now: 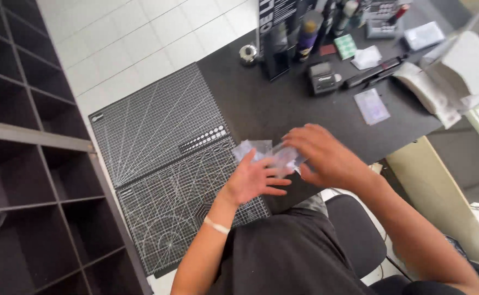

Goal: The person is at a service counter, picking up small plastic bags containing labels or small items, inspecting them, and organizing them on the desk.

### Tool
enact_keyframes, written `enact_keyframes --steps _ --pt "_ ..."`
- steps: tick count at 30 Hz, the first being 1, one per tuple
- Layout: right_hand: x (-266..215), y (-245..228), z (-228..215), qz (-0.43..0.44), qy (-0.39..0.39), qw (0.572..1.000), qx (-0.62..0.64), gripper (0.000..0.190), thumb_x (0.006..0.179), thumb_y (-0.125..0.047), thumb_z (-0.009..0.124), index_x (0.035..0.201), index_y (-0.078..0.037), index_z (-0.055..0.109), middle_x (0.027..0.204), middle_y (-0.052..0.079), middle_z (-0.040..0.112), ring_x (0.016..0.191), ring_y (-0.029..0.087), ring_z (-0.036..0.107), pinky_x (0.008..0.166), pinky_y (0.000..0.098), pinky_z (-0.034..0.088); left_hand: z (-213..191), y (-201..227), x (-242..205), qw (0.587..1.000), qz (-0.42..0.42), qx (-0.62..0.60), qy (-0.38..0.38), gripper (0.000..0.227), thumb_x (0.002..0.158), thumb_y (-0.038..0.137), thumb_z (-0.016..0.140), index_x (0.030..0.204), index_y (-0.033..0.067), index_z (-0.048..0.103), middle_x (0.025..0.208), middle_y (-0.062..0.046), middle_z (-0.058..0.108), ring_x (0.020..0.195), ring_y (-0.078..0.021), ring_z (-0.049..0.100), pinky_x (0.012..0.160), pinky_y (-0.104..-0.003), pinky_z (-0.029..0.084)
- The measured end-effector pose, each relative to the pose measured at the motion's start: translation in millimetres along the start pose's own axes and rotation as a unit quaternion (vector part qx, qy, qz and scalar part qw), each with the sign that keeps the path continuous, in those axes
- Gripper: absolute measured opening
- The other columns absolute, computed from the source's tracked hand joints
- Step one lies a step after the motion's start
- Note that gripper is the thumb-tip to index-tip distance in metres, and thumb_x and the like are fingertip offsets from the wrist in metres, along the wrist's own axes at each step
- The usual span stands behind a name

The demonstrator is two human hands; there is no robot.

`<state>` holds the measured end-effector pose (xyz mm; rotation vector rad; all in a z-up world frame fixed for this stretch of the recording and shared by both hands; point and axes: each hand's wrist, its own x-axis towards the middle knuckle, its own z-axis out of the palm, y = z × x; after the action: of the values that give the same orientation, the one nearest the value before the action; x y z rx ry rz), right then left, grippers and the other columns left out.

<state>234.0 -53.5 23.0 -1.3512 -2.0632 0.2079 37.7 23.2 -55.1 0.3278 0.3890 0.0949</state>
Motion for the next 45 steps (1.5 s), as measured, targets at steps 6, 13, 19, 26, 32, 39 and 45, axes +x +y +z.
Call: enact_keyframes --steps 6,13,19,26,32,39,45 --pt "24.3 -35.4 8.3 -0.022 -0.053 0.992 -0.117 0.063 0.059 -0.001 0.066 0.118 -0.005 0.045 0.118 0.013 0.053 0.126 0.032 0.034 0.105 0.0535 0.017 27.9 13.7 0.8 0.992 0.117 -0.048 0.003 0.051 0.089 0.049 0.041 0.129 0.0169 0.044 0.104 -0.018 0.059 0.089 -0.0386 0.060 0.074 -0.062 0.047" --pt "9.7 -77.6 46.2 0.340 0.234 0.860 0.300 0.024 0.078 -0.004 0.060 0.102 -0.005 0.060 0.094 0.008 0.061 0.086 0.021 0.063 0.077 0.0313 0.051 63.0 12.0 -19.7 0.891 0.418 0.023 0.173 0.044 0.090 0.014 0.038 0.133 0.0166 0.029 0.108 -0.010 0.052 0.094 -0.0222 0.055 0.079 -0.041 0.051" --pt "14.8 -105.1 53.5 0.424 0.273 0.665 0.551 0.023 0.077 0.008 0.055 0.099 0.012 0.052 0.086 0.025 0.058 0.073 0.030 0.064 0.068 0.0459 0.056 68.2 1.9 -22.5 0.725 0.607 0.275 0.175 0.046 0.091 0.011 0.038 0.131 0.0037 0.016 0.100 -0.017 0.048 0.087 -0.0256 0.056 0.073 -0.046 0.056" --pt "20.1 -114.0 58.2 0.422 0.289 0.644 0.568 0.027 0.073 0.010 0.060 0.100 0.010 0.052 0.082 0.019 0.058 0.070 0.022 0.063 0.066 0.0380 0.056 58.8 -8.5 -27.8 0.579 0.692 0.391 0.181 0.045 0.086 0.004 0.042 0.123 -0.0047 0.018 0.095 -0.020 0.047 0.082 -0.0319 0.061 0.070 -0.044 0.053" --pt "19.6 -114.7 58.5 0.432 0.293 0.649 0.553 0.026 0.071 0.011 0.062 0.096 0.009 0.053 0.080 0.018 0.058 0.069 0.021 0.063 0.067 0.0364 0.056 48.2 -14.2 -29.5 0.556 0.700 0.416 0.168 0.043 0.085 0.004 0.043 0.119 -0.0043 0.019 0.095 -0.021 0.048 0.083 -0.0341 0.060 0.070 -0.046 0.052" --pt "20.5 -112.1 58.8 0.445 0.275 0.647 0.555 0.025 0.071 0.010 0.063 0.094 0.008 0.054 0.079 0.017 0.059 0.068 0.020 0.063 0.067 0.0342 0.055 47.6 -11.3 -29.2 0.533 0.714 0.427 0.150 0.042 0.085 0.003 0.045 0.119 -0.0022 0.021 0.095 -0.020 0.047 0.084 -0.0320 0.059 0.070 -0.043 0.052" --pt "15.8 -104.3 67.3 0.456 0.264 0.612 0.590 0.023 0.071 0.009 0.064 0.091 0.006 0.053 0.079 0.015 0.058 0.069 0.019 0.061 0.066 0.0326 0.054 45.6 -13.0 -25.6 0.516 0.721 0.437 0.152 0.039 0.085 0.005 0.044 0.117 -0.0028 0.023 0.094 -0.020 0.048 0.082 -0.0312 0.060 0.069 -0.043 0.054"
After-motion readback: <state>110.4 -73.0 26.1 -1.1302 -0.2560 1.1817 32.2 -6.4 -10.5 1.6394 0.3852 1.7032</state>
